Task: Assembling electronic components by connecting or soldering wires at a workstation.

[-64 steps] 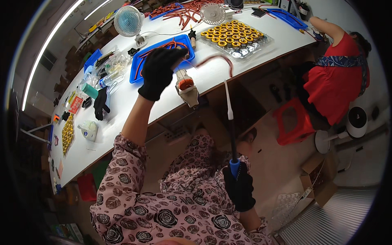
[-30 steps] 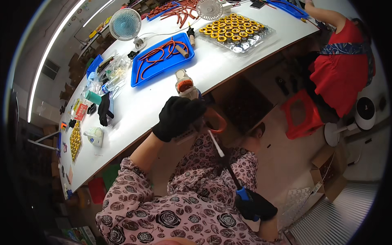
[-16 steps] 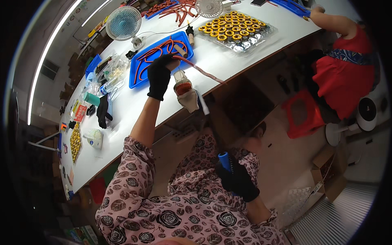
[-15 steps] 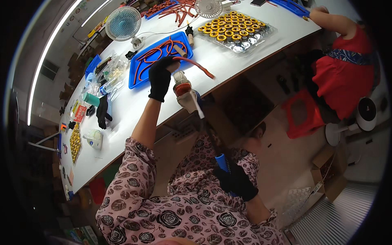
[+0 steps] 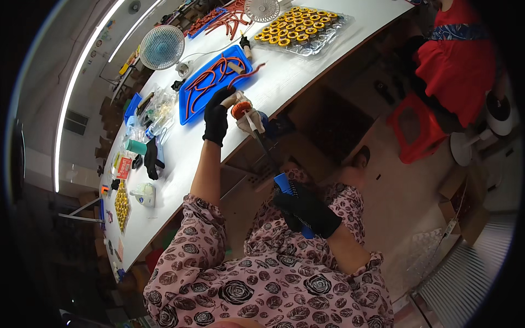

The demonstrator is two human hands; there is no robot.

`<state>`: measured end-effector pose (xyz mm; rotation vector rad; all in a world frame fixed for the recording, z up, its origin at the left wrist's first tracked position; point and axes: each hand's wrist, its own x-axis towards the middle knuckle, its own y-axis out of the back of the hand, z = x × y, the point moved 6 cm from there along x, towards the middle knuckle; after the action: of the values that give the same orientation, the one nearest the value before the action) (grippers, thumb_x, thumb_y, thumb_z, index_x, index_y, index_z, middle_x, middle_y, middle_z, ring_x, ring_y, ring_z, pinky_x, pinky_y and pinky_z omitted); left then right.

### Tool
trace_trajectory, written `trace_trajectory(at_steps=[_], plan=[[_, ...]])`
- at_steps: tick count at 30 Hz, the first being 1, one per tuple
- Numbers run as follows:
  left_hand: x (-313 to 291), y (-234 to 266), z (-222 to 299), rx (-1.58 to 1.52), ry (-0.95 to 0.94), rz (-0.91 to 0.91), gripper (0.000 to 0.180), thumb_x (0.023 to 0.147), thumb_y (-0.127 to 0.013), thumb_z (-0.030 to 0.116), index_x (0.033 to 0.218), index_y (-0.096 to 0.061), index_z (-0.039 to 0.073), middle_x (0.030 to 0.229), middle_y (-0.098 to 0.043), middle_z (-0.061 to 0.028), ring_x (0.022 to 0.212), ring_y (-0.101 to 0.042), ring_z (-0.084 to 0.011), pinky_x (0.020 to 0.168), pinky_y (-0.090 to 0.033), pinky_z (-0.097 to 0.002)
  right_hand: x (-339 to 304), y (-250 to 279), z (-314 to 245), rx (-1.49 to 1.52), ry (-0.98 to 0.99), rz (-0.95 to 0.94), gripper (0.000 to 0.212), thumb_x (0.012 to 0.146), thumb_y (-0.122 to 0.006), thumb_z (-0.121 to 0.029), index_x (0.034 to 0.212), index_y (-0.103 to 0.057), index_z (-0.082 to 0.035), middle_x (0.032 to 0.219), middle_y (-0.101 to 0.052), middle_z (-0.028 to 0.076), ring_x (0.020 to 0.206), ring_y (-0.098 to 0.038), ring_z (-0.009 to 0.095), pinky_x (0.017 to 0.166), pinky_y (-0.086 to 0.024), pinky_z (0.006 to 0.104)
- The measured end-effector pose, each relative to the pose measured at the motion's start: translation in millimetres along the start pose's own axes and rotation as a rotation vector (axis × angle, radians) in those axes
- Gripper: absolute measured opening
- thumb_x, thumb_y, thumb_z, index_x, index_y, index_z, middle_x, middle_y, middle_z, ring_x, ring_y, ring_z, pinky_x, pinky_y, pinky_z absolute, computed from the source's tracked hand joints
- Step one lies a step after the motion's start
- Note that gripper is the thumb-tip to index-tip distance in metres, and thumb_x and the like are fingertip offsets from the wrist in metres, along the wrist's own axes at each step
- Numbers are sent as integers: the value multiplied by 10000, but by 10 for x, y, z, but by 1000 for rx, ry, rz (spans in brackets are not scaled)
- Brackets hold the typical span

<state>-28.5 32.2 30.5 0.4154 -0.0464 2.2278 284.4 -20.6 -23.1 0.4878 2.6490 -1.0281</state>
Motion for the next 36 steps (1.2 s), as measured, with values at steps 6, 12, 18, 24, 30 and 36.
trace_trajectory(at_steps=[6,12,18,24,30,36], plan=[[-749,-29,685,749,-536,206,421,736,-646,58,1148,-604,138,1173,-580,-55,1043,-548,-238,843,-445,-340,-391,113,148,-39,-73,38,195,864,-599,-182,991,-493,-77,546,-458,-1,396,-412,90,380,-335,236],[-1044,-272,892,1054,-707,77,299,746,-662,96,1045,-648,110,1032,-632,-82,947,-581,-263,801,-458,-360,-484,73,29,-55,-130,36,217,872,-597,-220,988,-481,-78,525,-465,2,395,-421,89,381,-338,236],[-708,-37,603,655,-463,220,258,780,-628,19,1024,-654,98,1002,-644,-90,914,-610,-232,723,-493,-310,-421,-57,76,80,-145,-15,190,877,-594,-242,915,-510,-75,540,-471,-4,414,-428,80,394,-340,231],[-373,-72,507,533,-471,110,189,839,-601,109,1019,-660,103,931,-661,-76,894,-617,-187,713,-492,-290,-468,42,172,13,-128,57,189,872,-598,-240,924,-523,-75,541,-476,-8,428,-444,72,400,-347,226],[131,-750,498,769,273,-724,373,890,-535,368,1079,-637,63,869,-678,-41,776,-624,-108,720,-481,-261,-487,21,176,-17,-121,20,234,881,-577,-199,1041,-465,-69,535,-460,9,401,-436,100,379,-362,240],[141,-661,409,197,249,-369,496,726,-671,114,1172,-533,-56,973,-636,-123,811,-637,-187,712,-504,-256,-369,6,214,-33,82,6,190,876,-599,-250,902,-505,-86,533,-463,-5,409,-432,88,386,-342,240]])
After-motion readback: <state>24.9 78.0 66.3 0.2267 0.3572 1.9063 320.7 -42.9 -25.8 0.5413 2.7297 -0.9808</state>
